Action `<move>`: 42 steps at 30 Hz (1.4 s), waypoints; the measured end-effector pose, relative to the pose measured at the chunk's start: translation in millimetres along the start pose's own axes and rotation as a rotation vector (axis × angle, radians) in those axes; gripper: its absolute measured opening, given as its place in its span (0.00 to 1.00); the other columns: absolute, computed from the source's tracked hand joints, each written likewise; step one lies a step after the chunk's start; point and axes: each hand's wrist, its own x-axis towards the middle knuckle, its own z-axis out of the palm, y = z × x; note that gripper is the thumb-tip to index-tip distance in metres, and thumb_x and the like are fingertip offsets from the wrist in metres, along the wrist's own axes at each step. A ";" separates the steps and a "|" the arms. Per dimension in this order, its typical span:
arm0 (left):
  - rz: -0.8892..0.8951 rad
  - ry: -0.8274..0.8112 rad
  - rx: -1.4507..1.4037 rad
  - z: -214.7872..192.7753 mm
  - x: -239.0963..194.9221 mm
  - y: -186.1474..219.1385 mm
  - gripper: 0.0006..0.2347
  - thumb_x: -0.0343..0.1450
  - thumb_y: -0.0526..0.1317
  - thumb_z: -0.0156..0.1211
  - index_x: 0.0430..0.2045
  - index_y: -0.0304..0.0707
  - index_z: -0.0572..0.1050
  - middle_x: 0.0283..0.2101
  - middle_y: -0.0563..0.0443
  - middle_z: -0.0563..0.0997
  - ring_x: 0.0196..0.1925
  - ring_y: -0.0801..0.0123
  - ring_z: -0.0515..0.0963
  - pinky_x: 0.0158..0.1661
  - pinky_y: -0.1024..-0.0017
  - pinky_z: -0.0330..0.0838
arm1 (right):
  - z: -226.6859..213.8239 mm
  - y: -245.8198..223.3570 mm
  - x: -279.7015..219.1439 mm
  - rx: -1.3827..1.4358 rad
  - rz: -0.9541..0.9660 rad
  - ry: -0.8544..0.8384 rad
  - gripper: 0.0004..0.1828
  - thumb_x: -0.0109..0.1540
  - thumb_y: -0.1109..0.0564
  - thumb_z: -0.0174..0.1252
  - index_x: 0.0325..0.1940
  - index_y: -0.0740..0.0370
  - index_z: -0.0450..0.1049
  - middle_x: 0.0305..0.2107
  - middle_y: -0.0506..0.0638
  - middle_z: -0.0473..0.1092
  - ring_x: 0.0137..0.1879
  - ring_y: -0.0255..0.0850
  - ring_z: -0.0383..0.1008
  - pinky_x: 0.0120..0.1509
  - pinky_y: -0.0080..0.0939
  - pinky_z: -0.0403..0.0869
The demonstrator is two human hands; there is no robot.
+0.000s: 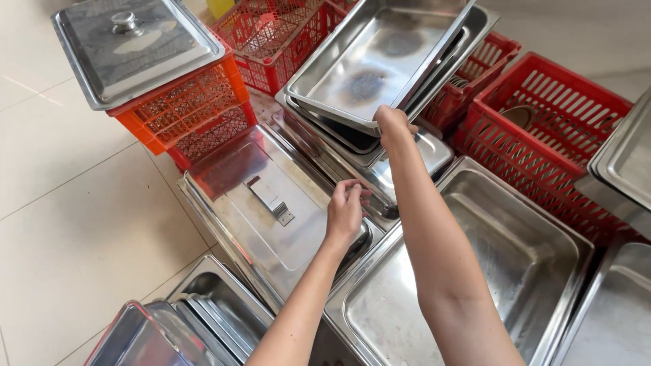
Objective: Cleaning and scrubbing stainless steel food trays and lids using a scouring pad
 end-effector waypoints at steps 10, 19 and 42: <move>-0.030 -0.049 -0.259 19.7 -1.3 9.7 0.23 0.75 0.54 0.42 0.57 0.38 0.69 0.46 0.41 0.82 0.47 0.61 0.80 0.39 0.67 0.81 | -56.9 9.0 -37.2 0.715 -0.020 -0.184 0.45 0.52 0.70 0.51 0.74 0.73 0.47 0.66 0.68 0.44 0.68 0.62 0.56 0.55 0.80 0.74; -0.094 -0.047 -0.733 -24.2 -7.6 33.4 0.33 0.75 0.64 0.33 0.70 0.42 0.54 0.57 0.43 0.70 0.57 0.58 0.73 0.54 0.55 0.75 | -155.8 58.4 -133.3 0.938 -0.035 -0.338 0.32 0.48 0.73 0.49 0.57 0.80 0.55 0.48 0.62 0.49 0.56 0.63 0.66 0.58 0.79 0.75; -0.477 -0.275 -0.166 -10.2 -118.4 -128.2 0.35 0.51 0.38 0.62 0.57 0.32 0.65 0.42 0.37 0.73 0.42 0.40 0.77 0.40 0.43 0.74 | -454.1 350.5 -400.1 0.654 0.216 -0.044 0.16 0.61 0.43 0.60 0.43 0.56 0.76 0.28 0.47 0.67 0.34 0.42 0.69 0.39 0.41 0.70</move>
